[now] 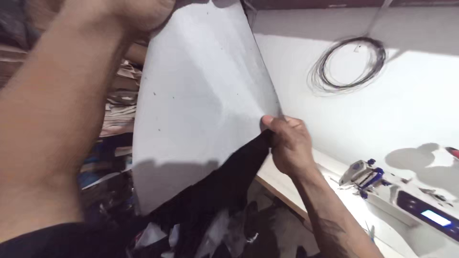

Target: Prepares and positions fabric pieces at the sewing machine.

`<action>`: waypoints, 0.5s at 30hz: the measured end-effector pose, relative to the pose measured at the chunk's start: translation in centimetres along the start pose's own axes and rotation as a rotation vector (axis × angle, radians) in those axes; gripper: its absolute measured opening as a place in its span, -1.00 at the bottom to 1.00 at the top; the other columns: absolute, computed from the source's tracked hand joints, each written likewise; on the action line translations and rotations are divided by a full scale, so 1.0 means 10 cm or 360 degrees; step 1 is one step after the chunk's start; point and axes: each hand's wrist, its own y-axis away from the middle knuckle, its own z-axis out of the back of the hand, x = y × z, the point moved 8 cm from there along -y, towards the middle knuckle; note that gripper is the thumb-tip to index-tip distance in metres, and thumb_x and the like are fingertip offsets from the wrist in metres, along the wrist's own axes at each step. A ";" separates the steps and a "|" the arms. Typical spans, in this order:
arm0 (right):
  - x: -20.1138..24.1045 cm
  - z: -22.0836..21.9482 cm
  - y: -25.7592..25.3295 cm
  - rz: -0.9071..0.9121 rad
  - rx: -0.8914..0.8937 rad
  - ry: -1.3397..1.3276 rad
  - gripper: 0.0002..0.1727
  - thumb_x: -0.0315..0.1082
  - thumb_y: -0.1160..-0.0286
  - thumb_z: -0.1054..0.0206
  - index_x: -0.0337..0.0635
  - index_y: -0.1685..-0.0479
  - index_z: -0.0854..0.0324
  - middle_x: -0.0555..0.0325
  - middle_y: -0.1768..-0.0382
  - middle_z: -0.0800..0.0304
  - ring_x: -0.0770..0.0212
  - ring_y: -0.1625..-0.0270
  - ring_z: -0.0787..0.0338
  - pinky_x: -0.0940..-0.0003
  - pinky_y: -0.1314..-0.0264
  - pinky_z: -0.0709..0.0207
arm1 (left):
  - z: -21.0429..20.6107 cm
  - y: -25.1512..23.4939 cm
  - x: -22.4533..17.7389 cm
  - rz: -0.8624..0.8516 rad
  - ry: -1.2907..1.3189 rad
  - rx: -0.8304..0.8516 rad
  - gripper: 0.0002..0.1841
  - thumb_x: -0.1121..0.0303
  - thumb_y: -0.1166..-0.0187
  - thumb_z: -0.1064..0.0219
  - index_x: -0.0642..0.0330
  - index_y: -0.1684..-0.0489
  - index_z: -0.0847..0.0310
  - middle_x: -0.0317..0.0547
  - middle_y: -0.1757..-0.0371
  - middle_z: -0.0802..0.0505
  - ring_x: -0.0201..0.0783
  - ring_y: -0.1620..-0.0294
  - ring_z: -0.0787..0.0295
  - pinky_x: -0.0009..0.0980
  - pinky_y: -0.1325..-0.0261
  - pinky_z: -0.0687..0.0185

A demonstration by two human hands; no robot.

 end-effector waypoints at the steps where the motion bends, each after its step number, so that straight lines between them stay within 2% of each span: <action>1: 0.09 0.06 0.02 0.0057 -0.0033 0.0103 -0.65 -0.48 -0.63 -0.17 -0.18 0.58 -0.70 0.27 0.60 -0.74 0.46 0.50 -0.71 0.49 0.39 -0.63 | -0.08 0.15 -0.23 0.0066 0.0077 -0.0153 -0.85 0.16 -0.72 -0.33 -0.10 0.10 -0.81 -0.41 0.24 -0.85 -0.56 0.25 -0.82 -0.47 0.22 -0.83; 2: 0.17 0.10 0.03 0.0118 -0.0053 0.0225 -0.66 -0.49 -0.61 -0.22 -0.19 0.60 -0.69 0.27 0.60 -0.72 0.46 0.51 -0.69 0.51 0.41 -0.62 | -0.18 0.29 -0.50 0.0153 0.0099 -0.0340 -0.89 0.24 -0.68 -0.37 -0.05 0.20 -0.81 -0.44 0.31 -0.87 -0.57 0.31 -0.83 -0.50 0.25 -0.84; 3: 0.26 0.13 0.04 0.0193 -0.0065 0.0356 -0.71 -0.51 -0.56 -0.30 -0.22 0.58 -0.74 0.24 0.54 -0.74 0.43 0.47 -0.70 0.50 0.38 -0.63 | -0.29 0.43 -0.79 0.0302 0.0032 -0.0546 -0.90 0.31 -0.60 -0.38 -0.09 0.34 -0.74 -0.55 0.42 -0.84 -0.64 0.38 -0.81 -0.59 0.30 -0.80; 4: 0.33 0.16 0.05 0.0282 -0.0078 0.0505 -0.79 -0.52 -0.49 -0.39 -0.25 0.52 -0.81 0.20 0.46 -0.80 0.41 0.40 -0.75 0.48 0.33 -0.67 | -0.39 0.52 -0.97 0.0395 0.0029 -0.0651 -0.87 0.36 -0.61 -0.37 -0.09 0.38 -0.71 -0.61 0.45 -0.82 -0.67 0.39 -0.79 -0.63 0.26 -0.79; 6: 0.41 0.19 0.08 0.0420 -0.0112 0.0729 -0.94 -0.52 -0.34 -0.53 -0.23 0.41 -0.89 0.19 0.35 -0.89 0.42 0.29 -0.83 0.51 0.24 -0.75 | -0.50 0.66 -0.99 0.0333 0.0139 -0.0716 -0.80 0.43 -0.66 -0.31 -0.09 0.39 -0.69 -0.66 0.45 -0.82 -0.69 0.37 -0.78 -0.66 0.18 -0.77; 8: 0.44 0.20 0.12 0.0520 -0.0102 0.0813 -0.96 -0.52 -0.31 -0.56 -0.24 0.33 -0.91 0.16 0.26 -0.93 0.40 0.20 -0.88 0.51 0.15 -0.79 | -0.56 0.78 -0.85 0.0244 0.0290 -0.0742 -0.81 0.47 -0.67 -0.29 -0.04 0.35 -0.72 -0.61 0.42 -0.85 -0.65 0.38 -0.79 -0.61 0.16 -0.78; 10: 0.44 0.21 0.15 0.0592 -0.0067 0.0831 -0.92 -0.49 -0.44 -0.49 -0.26 0.35 -0.88 0.19 0.27 -0.91 0.44 0.22 -0.85 0.54 0.16 -0.76 | -0.62 0.90 -0.74 0.0271 0.0445 -0.0769 -0.83 0.47 -0.67 -0.28 0.00 0.31 -0.73 -0.54 0.39 -0.87 -0.58 0.35 -0.82 -0.53 0.12 -0.82; 13: 0.42 0.20 0.19 0.0712 -0.0013 0.0966 -0.64 -0.46 -0.70 -0.15 -0.20 0.53 -0.69 0.34 0.38 -0.76 0.58 0.30 -0.68 0.64 0.26 -0.54 | -0.69 1.05 -0.66 0.0285 0.0578 -0.0829 -0.83 0.47 -0.65 -0.30 0.00 0.33 -0.74 -0.51 0.38 -0.88 -0.55 0.33 -0.83 -0.49 0.09 -0.83; 15: 0.41 0.21 0.23 0.0773 0.0000 0.1035 -0.66 -0.46 -0.68 -0.19 -0.26 0.53 -0.73 0.21 0.26 -0.83 0.52 0.19 -0.75 0.61 0.17 -0.61 | -0.73 1.13 -0.64 0.0234 0.0619 -0.0861 -0.83 0.50 -0.62 -0.32 0.00 0.33 -0.75 -0.49 0.36 -0.89 -0.53 0.30 -0.83 -0.48 0.06 -0.82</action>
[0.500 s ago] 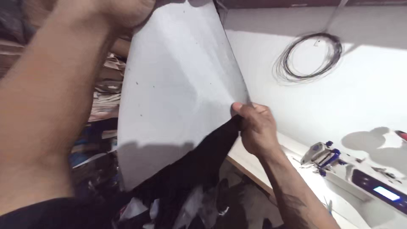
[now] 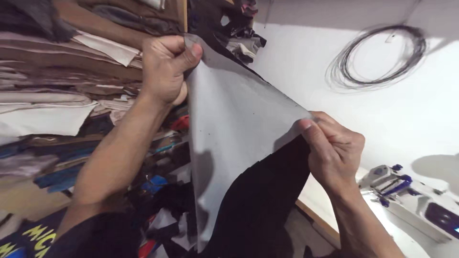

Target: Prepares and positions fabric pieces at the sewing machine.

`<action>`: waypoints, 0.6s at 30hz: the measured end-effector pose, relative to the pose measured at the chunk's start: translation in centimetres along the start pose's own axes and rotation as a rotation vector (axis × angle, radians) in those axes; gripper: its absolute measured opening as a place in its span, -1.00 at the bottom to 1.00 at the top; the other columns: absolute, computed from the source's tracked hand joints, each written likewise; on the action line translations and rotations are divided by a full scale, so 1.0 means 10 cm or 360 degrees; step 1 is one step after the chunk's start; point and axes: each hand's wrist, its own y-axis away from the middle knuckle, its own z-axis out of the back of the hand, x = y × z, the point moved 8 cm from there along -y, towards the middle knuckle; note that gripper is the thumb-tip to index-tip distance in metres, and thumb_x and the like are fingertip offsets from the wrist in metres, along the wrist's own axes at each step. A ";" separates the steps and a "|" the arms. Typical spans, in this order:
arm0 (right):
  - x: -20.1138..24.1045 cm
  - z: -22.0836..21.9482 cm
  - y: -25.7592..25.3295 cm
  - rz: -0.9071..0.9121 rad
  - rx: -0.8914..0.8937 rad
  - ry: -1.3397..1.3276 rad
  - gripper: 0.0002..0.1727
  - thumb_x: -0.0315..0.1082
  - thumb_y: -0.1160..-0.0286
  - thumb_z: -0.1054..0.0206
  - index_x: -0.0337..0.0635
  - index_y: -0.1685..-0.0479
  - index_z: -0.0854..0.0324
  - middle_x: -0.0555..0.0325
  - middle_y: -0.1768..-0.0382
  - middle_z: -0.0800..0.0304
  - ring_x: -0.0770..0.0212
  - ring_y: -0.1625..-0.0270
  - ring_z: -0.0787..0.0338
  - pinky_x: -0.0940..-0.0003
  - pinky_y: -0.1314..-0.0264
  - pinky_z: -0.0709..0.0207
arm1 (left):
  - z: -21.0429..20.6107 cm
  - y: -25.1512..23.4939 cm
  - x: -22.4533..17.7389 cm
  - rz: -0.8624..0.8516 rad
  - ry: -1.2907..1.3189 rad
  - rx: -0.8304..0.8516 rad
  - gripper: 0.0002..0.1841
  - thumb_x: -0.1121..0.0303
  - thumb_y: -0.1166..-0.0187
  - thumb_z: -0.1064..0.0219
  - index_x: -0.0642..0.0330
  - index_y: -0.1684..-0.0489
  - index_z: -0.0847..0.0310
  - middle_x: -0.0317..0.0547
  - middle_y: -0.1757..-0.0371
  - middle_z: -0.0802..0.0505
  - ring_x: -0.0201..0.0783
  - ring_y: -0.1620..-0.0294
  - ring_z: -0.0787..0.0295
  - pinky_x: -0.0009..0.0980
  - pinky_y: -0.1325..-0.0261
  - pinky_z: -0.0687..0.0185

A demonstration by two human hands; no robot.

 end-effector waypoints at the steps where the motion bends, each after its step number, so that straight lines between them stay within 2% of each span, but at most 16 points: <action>1: -0.01 0.00 0.03 0.0033 -0.0003 0.0011 -0.70 -0.48 -0.63 -0.27 -0.30 0.51 -0.76 0.13 0.21 -0.86 0.48 0.17 -0.77 0.59 0.15 -0.64 | 0.00 0.04 0.01 -0.0021 0.0022 -0.0010 -0.83 0.51 -0.60 -0.34 0.00 0.34 -0.77 -0.48 0.36 -0.89 -0.53 0.31 -0.83 -0.49 0.07 -0.82; 3: -0.02 0.01 0.08 0.0068 -0.0030 0.0013 -0.80 -0.49 -0.54 -0.38 -0.35 0.44 -0.82 0.03 0.14 -0.89 0.44 0.15 -0.81 0.56 0.11 -0.70 | 0.00 0.09 0.02 -0.0037 0.0074 -0.0043 -0.82 0.53 -0.57 -0.37 0.01 0.40 -0.77 -0.46 0.40 -0.89 -0.54 0.36 -0.82 -0.51 0.13 -0.82; 5: -0.04 0.02 0.12 0.0050 -0.0060 -0.0001 -0.87 -0.49 -0.48 -0.45 -0.34 0.38 -0.86 0.01 0.11 -0.91 0.41 0.12 -0.84 0.54 0.05 -0.73 | 0.00 0.14 0.02 -0.0035 0.0121 -0.0068 -0.81 0.54 -0.55 -0.39 0.00 0.43 -0.77 -0.46 0.43 -0.89 -0.55 0.40 -0.82 -0.53 0.17 -0.82; 9: -0.10 0.08 0.20 -0.0051 -0.0116 -0.0081 -0.96 -0.51 -0.34 -0.56 -0.30 0.30 -0.89 0.07 0.11 -0.93 0.34 0.07 -0.88 0.51 -0.01 -0.79 | -0.02 0.20 0.06 -0.0006 0.0137 0.0019 -0.79 0.53 -0.67 -0.26 0.05 0.33 -0.75 -0.44 0.37 -0.89 -0.52 0.34 -0.84 -0.49 0.11 -0.83; 11: -0.13 0.09 0.24 -0.0075 -0.0117 -0.0091 -0.96 -0.49 -0.36 -0.56 -0.27 0.31 -0.89 0.11 0.12 -0.94 0.34 0.05 -0.89 0.50 -0.05 -0.78 | -0.04 0.23 0.07 0.0007 0.0142 0.0047 -0.80 0.54 -0.68 -0.23 0.10 0.28 -0.76 -0.40 0.35 -0.90 -0.49 0.31 -0.85 -0.45 0.09 -0.85; 15: -0.13 0.07 0.31 -0.0032 -0.0061 -0.0134 -0.83 -0.47 -0.57 -0.36 -0.26 0.35 -0.83 0.15 0.09 -0.91 0.36 -0.02 -0.85 0.48 -0.12 -0.74 | -0.02 0.29 0.11 0.0029 0.0154 0.0004 -0.85 0.55 -0.64 -0.29 0.16 0.22 -0.80 -0.35 0.31 -0.92 -0.46 0.28 -0.88 -0.42 0.06 -0.87; 18: -0.10 0.05 0.38 0.0011 -0.0024 -0.0036 -0.86 -0.47 -0.50 -0.40 -0.28 0.37 -0.85 0.13 0.05 -0.91 0.40 0.00 -0.85 0.54 -0.07 -0.75 | -0.01 0.34 0.15 0.0098 0.0201 -0.0057 -0.84 0.56 -0.61 -0.32 0.14 0.27 -0.82 -0.34 0.32 -0.93 -0.46 0.29 -0.89 -0.43 0.06 -0.87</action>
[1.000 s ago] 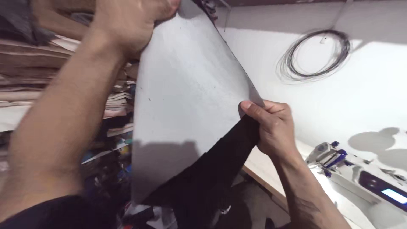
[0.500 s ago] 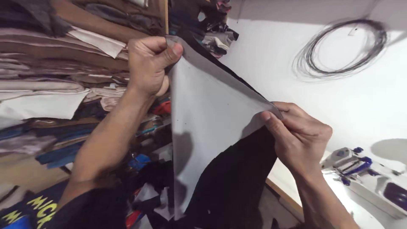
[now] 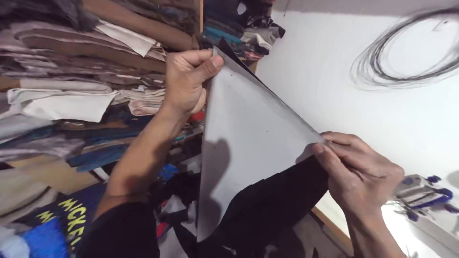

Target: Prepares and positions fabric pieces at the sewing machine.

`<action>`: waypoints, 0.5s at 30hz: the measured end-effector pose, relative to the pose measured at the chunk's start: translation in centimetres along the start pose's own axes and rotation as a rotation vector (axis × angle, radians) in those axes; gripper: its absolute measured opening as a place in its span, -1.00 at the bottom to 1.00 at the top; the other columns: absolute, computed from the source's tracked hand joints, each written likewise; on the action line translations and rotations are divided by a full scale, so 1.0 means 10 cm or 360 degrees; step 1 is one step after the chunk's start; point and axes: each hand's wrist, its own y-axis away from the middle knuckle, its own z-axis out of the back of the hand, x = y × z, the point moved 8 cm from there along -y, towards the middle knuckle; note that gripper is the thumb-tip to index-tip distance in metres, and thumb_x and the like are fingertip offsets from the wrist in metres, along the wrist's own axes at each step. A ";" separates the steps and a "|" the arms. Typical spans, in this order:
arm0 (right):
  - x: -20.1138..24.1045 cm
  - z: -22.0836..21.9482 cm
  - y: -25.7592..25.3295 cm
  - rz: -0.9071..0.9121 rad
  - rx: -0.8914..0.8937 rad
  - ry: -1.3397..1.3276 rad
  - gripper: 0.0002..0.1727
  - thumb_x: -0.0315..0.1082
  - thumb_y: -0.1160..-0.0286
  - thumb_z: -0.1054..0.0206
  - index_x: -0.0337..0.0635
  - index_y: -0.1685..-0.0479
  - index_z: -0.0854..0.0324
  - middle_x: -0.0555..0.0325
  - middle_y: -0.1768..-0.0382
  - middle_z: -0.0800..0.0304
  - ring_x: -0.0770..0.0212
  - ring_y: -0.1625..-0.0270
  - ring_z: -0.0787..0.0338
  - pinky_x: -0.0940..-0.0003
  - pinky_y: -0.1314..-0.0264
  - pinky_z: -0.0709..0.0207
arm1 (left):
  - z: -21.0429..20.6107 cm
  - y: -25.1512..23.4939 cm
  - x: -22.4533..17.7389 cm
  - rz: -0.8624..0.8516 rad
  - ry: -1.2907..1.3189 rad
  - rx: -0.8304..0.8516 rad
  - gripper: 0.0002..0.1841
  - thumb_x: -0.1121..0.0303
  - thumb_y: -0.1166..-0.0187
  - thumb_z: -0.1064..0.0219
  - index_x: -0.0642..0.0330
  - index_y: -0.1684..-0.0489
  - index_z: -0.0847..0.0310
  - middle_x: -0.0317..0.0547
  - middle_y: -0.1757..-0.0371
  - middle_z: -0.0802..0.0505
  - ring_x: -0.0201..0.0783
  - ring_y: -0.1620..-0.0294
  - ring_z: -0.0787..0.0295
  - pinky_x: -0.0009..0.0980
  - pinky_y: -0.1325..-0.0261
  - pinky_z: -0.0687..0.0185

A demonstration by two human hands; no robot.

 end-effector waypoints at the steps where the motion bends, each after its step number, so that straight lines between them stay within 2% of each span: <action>1: 0.01 0.00 0.02 0.0002 0.0002 0.0014 -0.89 -0.47 -0.46 -0.45 -0.28 0.37 -0.86 0.13 0.05 -0.92 0.40 0.00 -0.86 0.55 -0.07 -0.75 | 0.01 0.01 0.02 0.0020 0.0028 -0.0006 -0.84 0.57 -0.60 -0.32 0.15 0.29 -0.82 -0.32 0.33 -0.93 -0.45 0.29 -0.89 -0.42 0.07 -0.87; 5: 0.03 -0.02 0.12 -0.0039 -0.0004 -0.0008 -0.99 -0.51 -0.34 -0.56 -0.27 0.35 -0.87 0.14 0.09 -0.94 0.37 0.04 -0.89 0.54 -0.04 -0.79 | 0.01 0.05 0.07 0.0048 0.0106 0.0046 -0.83 0.56 -0.60 -0.33 0.15 0.30 -0.84 -0.31 0.33 -0.93 -0.46 0.31 -0.88 -0.45 0.10 -0.86; 7: 0.03 -0.02 0.16 -0.0081 -0.0011 -0.0015 -0.98 -0.51 -0.30 -0.58 -0.24 0.35 -0.88 0.18 0.10 -0.94 0.37 0.04 -0.89 0.55 -0.05 -0.80 | 0.01 0.07 0.08 0.0047 0.0115 0.0041 -0.84 0.57 -0.57 -0.36 0.15 0.34 -0.83 -0.31 0.38 -0.92 -0.46 0.36 -0.86 -0.46 0.15 -0.86; 12: 0.01 -0.07 0.24 -0.0166 -0.0071 -0.0070 -0.95 -0.52 -0.24 -0.60 -0.22 0.38 -0.88 0.20 0.14 -0.95 0.37 0.07 -0.90 0.56 -0.02 -0.82 | 0.03 0.12 0.12 0.0029 0.0121 -0.0018 -0.89 0.58 -0.55 -0.38 0.23 0.28 -0.84 -0.23 0.35 -0.94 -0.41 0.33 -0.89 -0.41 0.12 -0.88; 15: 0.00 -0.09 0.28 -0.0198 -0.0104 -0.0061 -0.96 -0.53 -0.24 -0.60 -0.22 0.41 -0.87 0.21 0.15 -0.95 0.38 0.08 -0.90 0.57 0.00 -0.81 | 0.05 0.17 0.16 0.0060 0.0086 -0.0103 -0.89 0.59 -0.52 -0.39 0.23 0.31 -0.83 -0.24 0.40 -0.93 -0.41 0.40 -0.88 -0.42 0.20 -0.87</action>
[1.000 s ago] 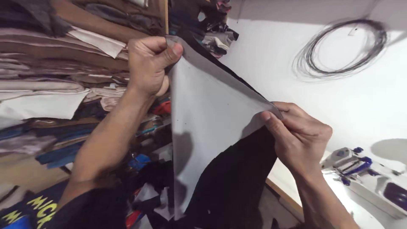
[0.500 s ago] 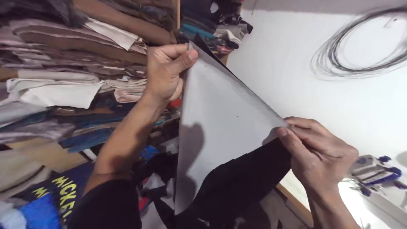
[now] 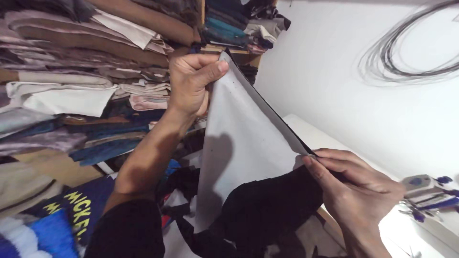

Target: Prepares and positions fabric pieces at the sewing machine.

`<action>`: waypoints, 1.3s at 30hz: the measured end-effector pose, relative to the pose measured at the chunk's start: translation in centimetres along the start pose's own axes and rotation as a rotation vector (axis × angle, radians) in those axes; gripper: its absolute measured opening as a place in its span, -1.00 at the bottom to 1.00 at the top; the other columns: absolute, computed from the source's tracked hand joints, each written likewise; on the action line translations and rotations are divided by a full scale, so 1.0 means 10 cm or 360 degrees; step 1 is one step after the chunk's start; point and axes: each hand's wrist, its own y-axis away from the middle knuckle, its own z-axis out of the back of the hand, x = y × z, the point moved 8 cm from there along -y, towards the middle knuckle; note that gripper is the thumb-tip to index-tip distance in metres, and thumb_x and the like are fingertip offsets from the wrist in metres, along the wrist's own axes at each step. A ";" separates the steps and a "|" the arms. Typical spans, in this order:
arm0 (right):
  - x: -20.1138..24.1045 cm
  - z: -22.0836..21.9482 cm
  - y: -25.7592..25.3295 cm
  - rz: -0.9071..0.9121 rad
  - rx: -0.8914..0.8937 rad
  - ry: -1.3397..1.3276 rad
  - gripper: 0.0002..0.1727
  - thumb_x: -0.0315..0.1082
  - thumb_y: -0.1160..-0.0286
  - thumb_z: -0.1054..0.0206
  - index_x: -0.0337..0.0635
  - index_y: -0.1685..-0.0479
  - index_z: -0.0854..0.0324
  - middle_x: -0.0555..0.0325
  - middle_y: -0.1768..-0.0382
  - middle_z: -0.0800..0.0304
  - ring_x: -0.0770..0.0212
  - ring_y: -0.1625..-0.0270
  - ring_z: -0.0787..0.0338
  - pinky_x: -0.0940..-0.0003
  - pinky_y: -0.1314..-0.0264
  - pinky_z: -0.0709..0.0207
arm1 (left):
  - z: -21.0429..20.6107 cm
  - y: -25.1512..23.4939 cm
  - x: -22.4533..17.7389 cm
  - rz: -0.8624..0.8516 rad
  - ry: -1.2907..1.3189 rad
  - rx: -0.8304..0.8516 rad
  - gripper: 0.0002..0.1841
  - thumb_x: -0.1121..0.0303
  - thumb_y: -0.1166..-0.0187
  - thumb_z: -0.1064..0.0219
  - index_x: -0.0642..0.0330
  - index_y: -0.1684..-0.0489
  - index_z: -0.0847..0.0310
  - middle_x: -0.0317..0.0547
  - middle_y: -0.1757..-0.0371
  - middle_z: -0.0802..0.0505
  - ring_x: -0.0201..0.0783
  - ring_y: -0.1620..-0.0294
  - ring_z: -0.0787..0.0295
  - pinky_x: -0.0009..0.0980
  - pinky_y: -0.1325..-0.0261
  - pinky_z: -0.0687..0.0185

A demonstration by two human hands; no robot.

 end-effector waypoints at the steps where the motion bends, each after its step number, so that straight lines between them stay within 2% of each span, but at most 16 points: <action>1: -0.01 -0.01 0.01 -0.0011 -0.0017 0.0006 -0.96 -0.53 -0.24 -0.59 -0.21 0.43 -0.87 0.21 0.16 -0.95 0.39 0.09 -0.90 0.58 0.02 -0.81 | 0.00 0.05 0.01 0.0010 -0.0038 -0.0004 -0.89 0.59 -0.53 -0.39 0.20 0.32 -0.82 -0.27 0.42 -0.91 -0.44 0.43 -0.85 -0.47 0.26 -0.85; 3: -0.04 -0.03 0.06 -0.0053 -0.0041 0.0011 -0.91 -0.52 -0.22 -0.60 -0.19 0.51 -0.83 0.22 0.20 -0.94 0.41 0.13 -0.89 0.61 0.08 -0.79 | -0.03 0.15 0.04 0.0038 -0.0122 0.0027 -0.88 0.56 -0.56 -0.37 0.13 0.31 -0.78 -0.37 0.43 -0.86 -0.53 0.48 -0.78 -0.58 0.35 -0.79; 5: -0.10 -0.06 0.10 -0.0116 -0.0070 -0.0052 -0.86 -0.56 -0.20 -0.59 -0.17 0.52 -0.76 0.23 0.23 -0.93 0.42 0.20 -0.88 0.60 0.16 -0.78 | -0.02 0.13 0.12 0.0049 -0.0110 0.0002 -0.86 0.58 -0.53 -0.39 0.11 0.36 -0.76 -0.37 0.44 -0.87 -0.51 0.46 -0.80 -0.54 0.30 -0.81; 7: -0.19 -0.12 0.13 -0.0197 -0.0058 -0.0137 -0.77 -0.61 -0.18 -0.58 -0.19 0.28 -0.67 0.26 0.25 -0.94 0.42 0.27 -0.90 0.56 0.21 -0.82 | 0.05 0.04 0.27 0.0059 -0.0087 -0.0056 -0.85 0.60 -0.47 -0.43 0.12 0.42 -0.78 -0.32 0.44 -0.91 -0.44 0.43 -0.86 -0.45 0.22 -0.87; 9: -0.33 -0.21 0.15 -0.0294 0.0036 -0.0144 -0.62 -0.61 -0.27 -0.54 -0.41 -0.10 -0.63 0.22 0.28 -0.90 0.42 0.32 -0.85 0.53 0.23 -0.80 | 0.12 0.00 0.44 0.0106 -0.0145 -0.0067 -0.86 0.59 -0.45 -0.45 0.11 0.42 -0.77 -0.33 0.44 -0.91 -0.43 0.42 -0.86 -0.44 0.20 -0.87; 10: -0.42 -0.25 0.17 -0.0365 0.0080 -0.0111 -0.64 -0.58 -0.34 -0.51 -0.46 -0.14 -0.69 0.19 0.31 -0.89 0.43 0.34 -0.81 0.53 0.25 -0.75 | 0.16 -0.02 0.55 0.0137 -0.0182 -0.0054 -0.86 0.59 -0.44 -0.46 0.09 0.38 -0.76 -0.36 0.42 -0.91 -0.44 0.40 -0.86 -0.45 0.17 -0.87; 13: -0.80 -0.40 0.28 -0.0599 0.0217 0.0084 -0.86 -0.42 -0.49 -0.43 -0.21 0.13 -0.90 0.28 0.35 -0.85 0.51 0.28 -0.76 0.61 0.19 -0.68 | 0.28 -0.04 1.04 0.0291 -0.0283 0.0006 -0.79 0.61 -0.42 -0.47 0.07 0.16 -0.69 -0.41 0.32 -0.92 -0.44 0.30 -0.88 -0.42 0.09 -0.87; 15: -1.15 -0.55 0.40 -0.0787 0.0279 0.0158 -0.85 -0.38 -0.52 -0.39 -0.12 0.20 -0.90 0.33 0.38 -0.83 0.57 0.33 -0.74 0.62 0.24 -0.64 | 0.32 -0.04 1.51 0.0420 -0.0418 0.0014 -0.73 0.62 -0.37 -0.48 0.11 0.06 -0.67 -0.44 0.32 -0.91 -0.44 0.30 -0.88 -0.40 0.09 -0.87; 18: -1.85 -0.78 0.61 -0.1175 0.0345 0.0102 -0.85 -0.40 -0.54 -0.37 -0.15 0.19 -0.88 0.25 0.39 -0.87 0.45 0.35 -0.78 0.40 0.21 -0.68 | 0.35 -0.04 2.44 0.0659 -0.0694 0.0109 -0.69 0.62 -0.34 -0.49 0.19 -0.03 -0.65 -0.40 0.31 -0.88 -0.44 0.29 -0.85 -0.41 0.08 -0.83; 24: -3.08 -1.18 1.22 -0.2078 0.0132 -0.0223 -0.90 -0.39 -0.43 -0.48 -0.20 0.18 -0.83 0.06 0.26 -0.87 0.18 0.16 -0.81 0.10 0.02 -0.65 | 0.17 0.27 4.35 0.1256 -0.1317 0.0377 -0.68 0.54 -0.41 -0.53 0.36 -0.09 -0.65 -0.05 0.14 -0.87 -0.36 0.18 -0.80 -0.32 -0.06 -0.74; 28: -3.44 -1.08 1.47 -0.2308 0.0185 -0.0243 -0.77 -0.31 -0.63 -0.31 -0.26 0.05 -0.82 -0.05 0.09 -0.86 0.08 -0.01 -0.80 0.05 -0.12 -0.64 | -0.41 0.53 5.27 0.1316 -0.1512 0.0721 -0.67 0.47 -0.38 -0.57 0.31 -0.08 -0.70 0.03 0.11 -0.90 -0.17 0.10 -0.86 -0.10 -0.15 -0.75; 30: -3.53 -0.91 1.58 -0.2407 0.0093 -0.0322 -0.74 -0.25 -0.67 -0.29 -0.22 -0.01 -0.80 0.01 0.14 -0.85 0.15 0.11 -0.80 0.11 0.02 -0.67 | -0.91 0.69 5.60 0.1302 -0.1508 0.0934 -0.72 0.47 -0.38 -0.57 0.30 -0.02 -0.72 0.03 0.12 -0.92 -0.10 0.11 -0.89 0.01 -0.13 -0.76; 32: -3.60 -0.64 1.64 -0.2438 -0.0138 -0.0374 -0.77 -0.23 -0.64 -0.36 -0.20 0.06 -0.81 0.07 0.21 -0.85 0.23 0.20 -0.78 0.19 0.11 -0.65 | -1.55 0.88 5.81 0.1259 -0.1366 0.1124 -0.78 0.52 -0.41 -0.52 0.37 0.06 -0.69 0.04 0.13 -0.92 -0.12 0.14 -0.89 -0.04 -0.10 -0.78; 36: -3.52 0.28 1.89 -0.2193 -0.0736 -0.0420 -0.86 -0.37 -0.54 -0.42 -0.27 0.20 -0.82 0.11 0.37 -0.84 0.34 0.42 -0.75 0.33 0.30 -0.68 | -2.96 1.26 5.90 0.1100 -0.0906 0.1392 -0.81 0.59 -0.38 -0.51 0.39 0.20 -0.59 -0.03 0.23 -0.92 -0.26 0.22 -0.90 -0.20 -0.04 -0.83; 38: -3.21 0.82 2.09 -0.2024 -0.0930 -0.0433 -0.84 -0.43 -0.57 -0.34 -0.29 0.36 -0.74 0.19 0.54 -0.71 0.42 0.57 -0.60 0.46 0.51 -0.52 | -3.65 1.50 5.72 0.1022 -0.0637 0.1494 -0.81 0.62 -0.35 -0.50 0.37 0.24 -0.56 -0.11 0.28 -0.92 -0.34 0.28 -0.89 -0.28 0.02 -0.84; 39: -2.99 1.07 2.22 -0.1985 -0.0984 -0.0460 -0.83 -0.46 -0.61 -0.29 -0.32 0.33 -0.72 0.23 0.61 -0.66 0.46 0.65 -0.53 0.53 0.62 -0.43 | -4.00 1.66 5.58 0.0984 -0.0489 0.1561 -0.79 0.61 -0.34 -0.52 0.34 0.26 -0.55 -0.15 0.29 -0.92 -0.39 0.31 -0.88 -0.33 0.06 -0.84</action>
